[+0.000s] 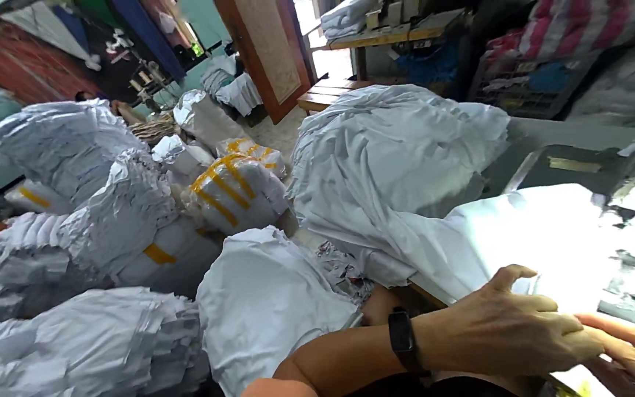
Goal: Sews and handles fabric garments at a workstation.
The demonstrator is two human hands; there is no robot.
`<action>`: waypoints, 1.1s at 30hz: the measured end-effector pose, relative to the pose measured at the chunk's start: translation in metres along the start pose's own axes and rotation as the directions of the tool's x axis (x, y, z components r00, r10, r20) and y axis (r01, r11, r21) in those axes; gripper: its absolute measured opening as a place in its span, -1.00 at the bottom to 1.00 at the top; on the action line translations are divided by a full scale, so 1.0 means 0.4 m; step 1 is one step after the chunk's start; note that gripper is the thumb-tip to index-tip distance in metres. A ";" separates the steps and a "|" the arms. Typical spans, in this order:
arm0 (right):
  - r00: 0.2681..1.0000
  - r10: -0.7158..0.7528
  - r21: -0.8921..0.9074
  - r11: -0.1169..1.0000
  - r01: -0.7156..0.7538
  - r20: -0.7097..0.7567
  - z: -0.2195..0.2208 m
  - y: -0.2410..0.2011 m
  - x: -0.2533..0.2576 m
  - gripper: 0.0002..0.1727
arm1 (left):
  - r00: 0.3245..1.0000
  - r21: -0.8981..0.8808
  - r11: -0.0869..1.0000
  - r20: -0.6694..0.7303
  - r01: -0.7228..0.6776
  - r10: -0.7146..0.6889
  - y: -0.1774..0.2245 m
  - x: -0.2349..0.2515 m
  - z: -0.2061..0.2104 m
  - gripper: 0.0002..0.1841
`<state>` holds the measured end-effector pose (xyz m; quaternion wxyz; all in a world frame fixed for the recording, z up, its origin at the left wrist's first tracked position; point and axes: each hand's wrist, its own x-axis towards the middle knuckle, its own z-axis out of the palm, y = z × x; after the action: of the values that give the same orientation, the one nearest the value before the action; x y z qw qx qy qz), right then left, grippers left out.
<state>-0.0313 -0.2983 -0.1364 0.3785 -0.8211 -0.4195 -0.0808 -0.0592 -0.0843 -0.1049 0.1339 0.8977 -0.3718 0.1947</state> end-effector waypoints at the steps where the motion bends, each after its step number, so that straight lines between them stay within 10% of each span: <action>1: 1.000 -0.031 -0.008 0.999 0.031 -0.001 -0.001 0.007 0.004 -0.75 | 1.000 -0.021 1.000 -0.017 -0.020 0.020 -0.002 0.000 -0.002 -0.88; 11: 0.975 -0.146 -0.019 0.989 0.145 -0.166 0.016 0.020 0.023 -0.75 | 0.965 -0.235 0.972 -0.255 -0.005 -0.057 -0.025 0.011 0.030 -0.83; 13: 0.943 -0.058 0.059 0.995 0.081 -0.329 0.048 0.002 0.015 -0.72 | 0.952 -0.105 0.988 -0.275 0.110 -0.135 -0.048 0.001 0.074 -0.61; 16: 0.909 0.066 0.085 0.996 -0.034 -0.412 0.093 -0.029 0.001 -0.73 | 0.929 0.059 0.973 -0.314 0.224 -0.195 -0.128 -0.030 0.149 -0.89; 33: 0.844 0.239 0.043 0.968 -0.249 -0.481 0.155 -0.011 0.002 -0.76 | 0.965 0.111 0.987 -0.220 -0.118 0.140 -0.215 0.017 0.056 -0.88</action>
<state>-0.0453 -0.2533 -0.1771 0.4693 -0.8256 -0.2033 -0.2384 0.0126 -0.0380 -0.1299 0.1188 0.8489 -0.4017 0.3223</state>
